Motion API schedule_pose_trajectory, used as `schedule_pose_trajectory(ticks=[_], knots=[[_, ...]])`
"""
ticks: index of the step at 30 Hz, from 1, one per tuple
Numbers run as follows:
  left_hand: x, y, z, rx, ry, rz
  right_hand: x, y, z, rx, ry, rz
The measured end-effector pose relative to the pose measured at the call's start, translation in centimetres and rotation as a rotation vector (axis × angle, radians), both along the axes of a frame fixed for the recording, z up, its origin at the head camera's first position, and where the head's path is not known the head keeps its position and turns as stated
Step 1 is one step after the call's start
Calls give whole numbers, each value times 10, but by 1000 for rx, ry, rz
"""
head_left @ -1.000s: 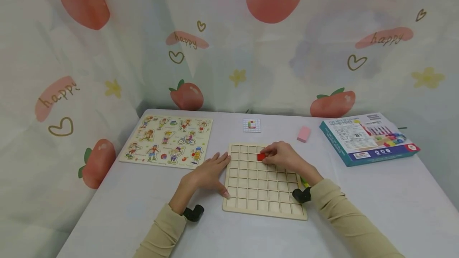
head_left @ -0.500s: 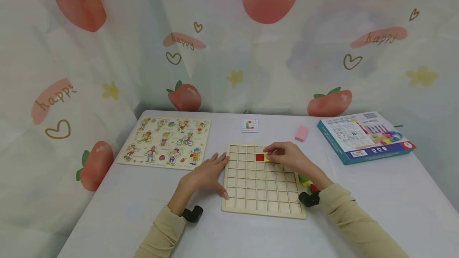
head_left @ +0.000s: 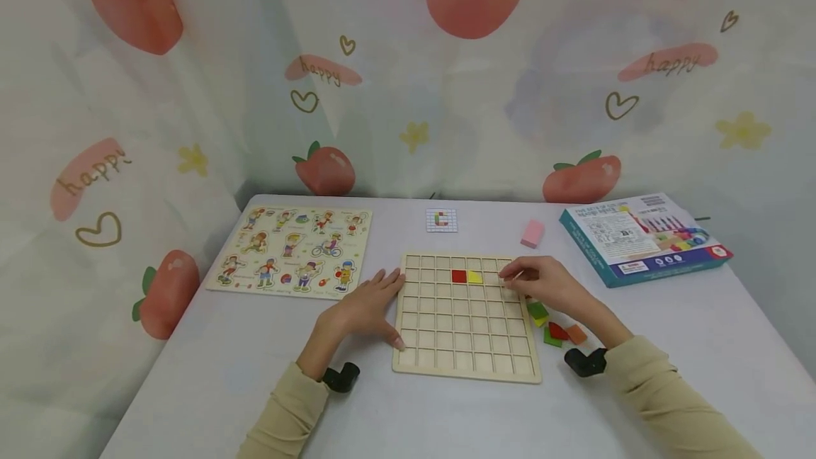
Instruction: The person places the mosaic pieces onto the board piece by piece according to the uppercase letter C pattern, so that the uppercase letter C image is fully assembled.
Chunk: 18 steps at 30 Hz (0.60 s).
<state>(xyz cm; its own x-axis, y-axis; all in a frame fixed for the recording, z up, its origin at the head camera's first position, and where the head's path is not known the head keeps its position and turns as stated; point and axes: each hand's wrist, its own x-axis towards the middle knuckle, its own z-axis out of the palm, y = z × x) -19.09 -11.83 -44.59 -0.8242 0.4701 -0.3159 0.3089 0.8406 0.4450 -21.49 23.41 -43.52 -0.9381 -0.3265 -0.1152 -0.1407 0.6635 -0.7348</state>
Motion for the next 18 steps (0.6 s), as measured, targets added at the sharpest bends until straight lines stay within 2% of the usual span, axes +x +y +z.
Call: schedule_pose_trajectory(ticks=[9,14,18], knots=[[-1,0,0,-4,-8,-1,22,30,-6,55,-26,9],[-1,0,0,5,-10,2,38,40,-5,98,-53,4],[0,0,1,14,-10,3,44,46,-5,117,-54,4]])
